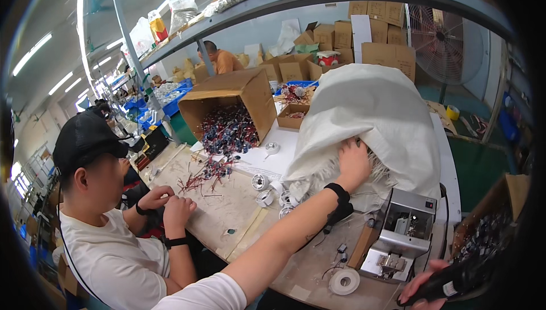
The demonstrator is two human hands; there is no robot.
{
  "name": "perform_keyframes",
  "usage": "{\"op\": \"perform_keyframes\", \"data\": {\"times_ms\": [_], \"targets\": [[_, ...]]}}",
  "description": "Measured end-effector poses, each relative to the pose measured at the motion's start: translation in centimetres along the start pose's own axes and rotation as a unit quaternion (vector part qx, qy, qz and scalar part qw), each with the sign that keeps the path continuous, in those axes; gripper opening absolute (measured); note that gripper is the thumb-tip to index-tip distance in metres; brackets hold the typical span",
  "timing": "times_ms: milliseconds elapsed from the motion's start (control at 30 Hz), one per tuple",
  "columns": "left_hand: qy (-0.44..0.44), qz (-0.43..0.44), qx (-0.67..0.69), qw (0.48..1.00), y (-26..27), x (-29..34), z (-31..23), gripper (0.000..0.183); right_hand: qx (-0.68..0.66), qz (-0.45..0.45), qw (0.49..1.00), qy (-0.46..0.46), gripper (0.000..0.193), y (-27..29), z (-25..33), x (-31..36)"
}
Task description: The recorder assembles small electronic or lighting components, using an electric screwdriver and emptying a large bag of plastic housings onto the workbench.
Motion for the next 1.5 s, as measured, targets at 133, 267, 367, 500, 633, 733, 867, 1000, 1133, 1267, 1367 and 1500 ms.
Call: {"op": "perform_keyframes", "data": {"times_ms": [133,267,367,500,633,733,867,1000,1133,1267,1367,1500], "targets": [[0.013,0.133,-0.046,0.990,-2.4,-1.1,1.0,0.060,-0.009,0.012,0.996,-0.083,0.068,0.1,0.0,0.3],[-0.091,0.284,0.031,0.954,-6.0,1.3,-2.2,0.060,-0.056,0.054,0.992,-0.102,0.070,-1.3,-0.1,1.3],[-0.172,0.139,0.019,0.975,-8.5,1.3,-3.0,0.065,-0.043,0.065,0.993,-0.093,0.065,-2.0,-0.8,1.6],[-0.153,0.160,0.131,0.966,-8.1,0.8,-4.4,0.061,-0.016,0.061,0.993,-0.098,0.065,-1.5,-1.9,2.3],[-0.119,0.081,0.097,0.985,-9.8,0.5,-1.9,0.046,-0.015,0.043,0.991,-0.122,0.064,-1.5,-2.3,3.2],[-0.118,0.030,0.093,0.988,-11.7,1.0,1.0,0.036,0.009,0.070,0.992,-0.103,0.061,-1.3,-2.8,3.3],[-0.134,0.023,0.070,0.988,-7.2,1.9,0.4,0.037,0.011,0.066,0.992,-0.110,0.061,-0.8,-3.3,3.7],[-0.020,0.097,0.155,0.983,-1.6,2.1,1.3,0.043,0.007,0.011,0.996,-0.094,0.057,0.6,-4.6,3.9],[0.132,0.147,0.237,0.951,0.9,3.7,5.1,0.046,0.001,0.039,0.995,-0.096,0.071,-0.4,-4.7,3.2],[0.154,0.124,0.373,0.906,6.4,7.8,5.3,0.046,-0.028,0.028,0.992,-0.122,0.074,-1.2,-4.5,3.5],[0.246,0.233,0.370,0.865,11.2,12.5,5.3,0.042,-0.032,-0.010,0.988,-0.148,0.069,-1.0,-5.5,3.6],[0.191,0.150,0.507,0.827,16.3,16.6,5.7,0.038,-0.029,0.006,0.988,-0.150,0.067,-2.2,-5.8,2.8]]}}
Point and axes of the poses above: each hand's wrist, its own x-axis away from the middle knuckle, its own y-axis out of the back of the hand, z = x × y, the point moved 7 cm from there along -x, towards the middle knuckle, and after that the axes turned 11 degrees about -z, right-handed, at the moved point
